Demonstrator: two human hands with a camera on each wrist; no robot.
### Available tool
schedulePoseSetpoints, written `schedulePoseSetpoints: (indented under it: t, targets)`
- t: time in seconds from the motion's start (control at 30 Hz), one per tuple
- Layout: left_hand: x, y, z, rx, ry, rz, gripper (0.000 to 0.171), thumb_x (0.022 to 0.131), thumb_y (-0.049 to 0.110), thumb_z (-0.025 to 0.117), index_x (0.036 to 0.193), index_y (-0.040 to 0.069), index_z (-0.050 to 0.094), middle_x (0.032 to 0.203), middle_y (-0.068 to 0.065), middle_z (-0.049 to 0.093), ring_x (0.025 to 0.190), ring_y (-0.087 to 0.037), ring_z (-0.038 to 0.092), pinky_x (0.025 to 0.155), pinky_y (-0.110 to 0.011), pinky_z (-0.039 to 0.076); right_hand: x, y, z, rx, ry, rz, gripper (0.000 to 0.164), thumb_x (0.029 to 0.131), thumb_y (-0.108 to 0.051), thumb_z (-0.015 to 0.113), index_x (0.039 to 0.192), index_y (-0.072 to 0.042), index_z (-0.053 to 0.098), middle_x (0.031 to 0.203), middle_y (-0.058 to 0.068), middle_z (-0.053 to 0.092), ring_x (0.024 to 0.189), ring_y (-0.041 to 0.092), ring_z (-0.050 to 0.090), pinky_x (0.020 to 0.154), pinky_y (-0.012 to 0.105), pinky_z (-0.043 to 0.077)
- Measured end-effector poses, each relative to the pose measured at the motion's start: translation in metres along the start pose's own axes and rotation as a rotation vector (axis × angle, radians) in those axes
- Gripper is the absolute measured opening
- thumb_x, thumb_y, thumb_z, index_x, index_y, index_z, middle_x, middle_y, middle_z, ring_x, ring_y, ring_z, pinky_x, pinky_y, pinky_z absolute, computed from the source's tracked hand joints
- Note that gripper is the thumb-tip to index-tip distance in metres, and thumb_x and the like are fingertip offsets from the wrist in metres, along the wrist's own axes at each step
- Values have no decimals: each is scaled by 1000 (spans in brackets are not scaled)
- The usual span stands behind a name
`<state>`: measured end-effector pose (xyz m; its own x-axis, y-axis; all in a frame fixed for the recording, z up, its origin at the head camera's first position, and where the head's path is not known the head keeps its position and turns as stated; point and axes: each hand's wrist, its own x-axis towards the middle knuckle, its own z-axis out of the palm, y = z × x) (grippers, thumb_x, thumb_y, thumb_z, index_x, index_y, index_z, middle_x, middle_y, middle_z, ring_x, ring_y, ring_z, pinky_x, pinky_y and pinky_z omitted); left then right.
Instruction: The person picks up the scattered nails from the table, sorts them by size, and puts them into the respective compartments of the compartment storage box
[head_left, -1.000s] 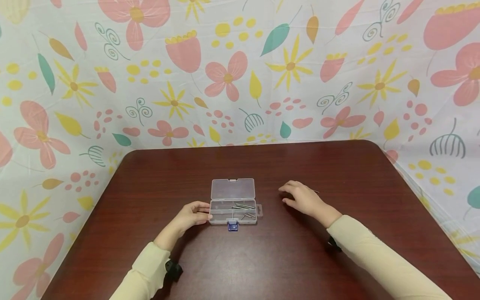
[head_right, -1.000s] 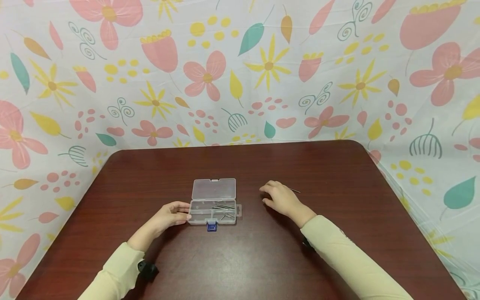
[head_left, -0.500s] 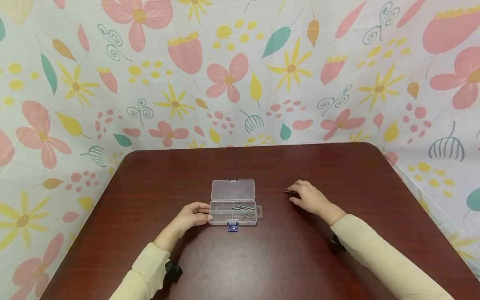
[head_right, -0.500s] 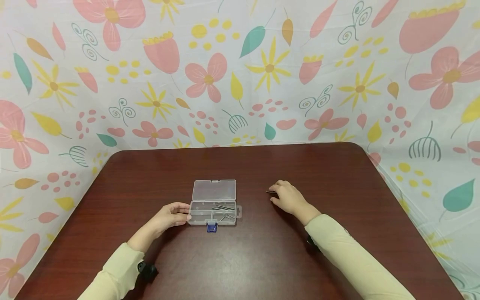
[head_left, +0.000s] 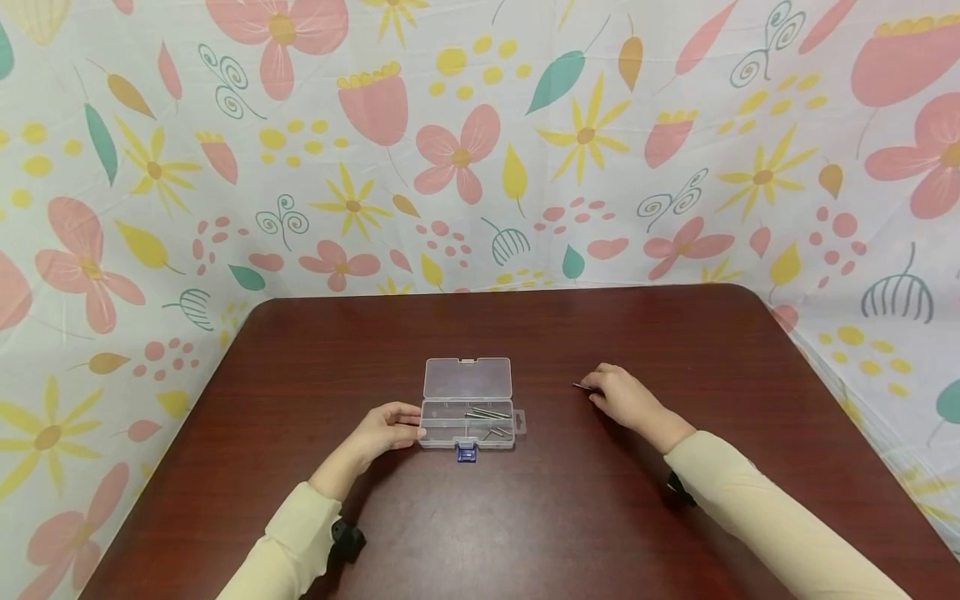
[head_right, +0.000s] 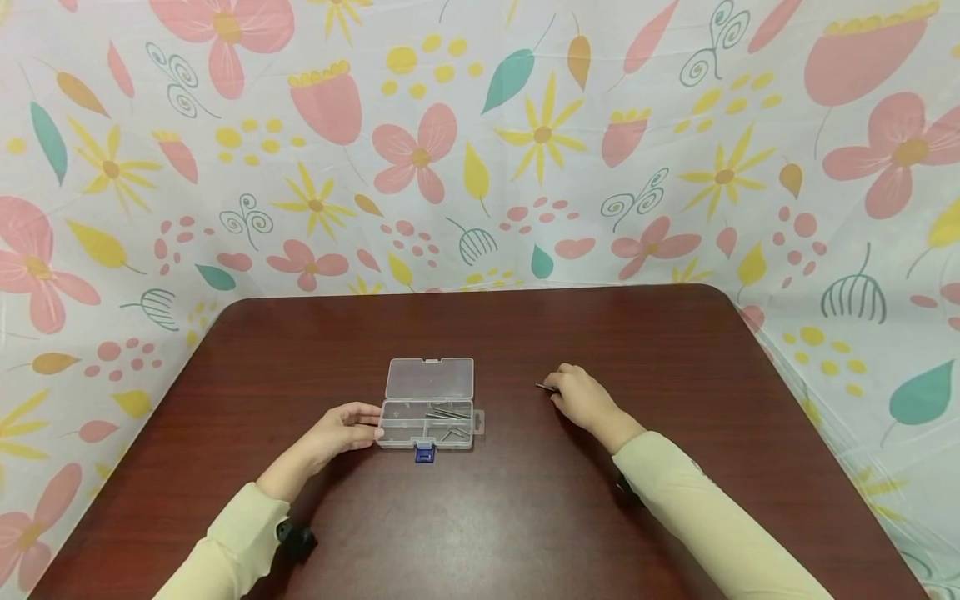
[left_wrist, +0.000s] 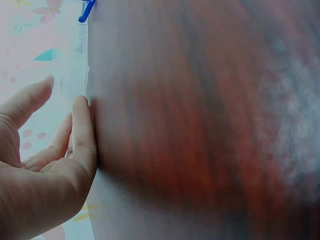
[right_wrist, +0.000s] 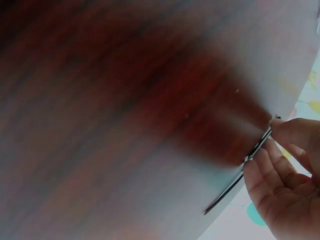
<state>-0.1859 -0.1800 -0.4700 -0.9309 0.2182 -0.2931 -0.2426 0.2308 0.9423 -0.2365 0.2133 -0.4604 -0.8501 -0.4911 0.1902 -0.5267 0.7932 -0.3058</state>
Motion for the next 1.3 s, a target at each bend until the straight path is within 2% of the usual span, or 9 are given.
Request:
schedulePoseSetpoints:
  t: [0.23,0.5,0.77,1.0,1.3]
  targets:
    - [0,0,0,6,2,-4,46,82,2,68,122,-14,51,117,-28,58,90,-14,63,80,-31,55,1,3,-2,31,24,-46,13,77,10,67,82,-1,68,80,7,64,76,24,61,65,37,53]
    - [2,0,0,0,3,-1,46,83,2,68,122,-13,50,119,-28,58,90,-13,63,80,-31,55,8,4,-6,-7,-129,-71,13,78,9,59,77,-4,57,76,5,56,71,18,52,60,29,47]
    - [1,-1,0,0,6,-2,46,82,1,68,122,-14,50,118,-28,58,90,-13,63,79,-31,55,8,4,-3,24,-214,-47,12,74,5,58,78,-4,52,75,4,51,67,14,42,58,26,39]
    - [1,-1,1,-2,-2,0,46,82,1,68,122,-14,50,117,-28,58,90,-13,62,80,-31,55,4,4,-3,-7,-203,-68,16,73,0,60,74,-8,47,71,0,44,65,12,38,57,24,34]
    - [-1,1,0,4,4,0,45,83,3,68,122,-14,51,119,-29,57,92,-14,62,82,-33,55,2,5,-5,-38,-164,-105,18,72,-3,62,73,-10,45,70,-2,43,64,11,37,55,24,33]
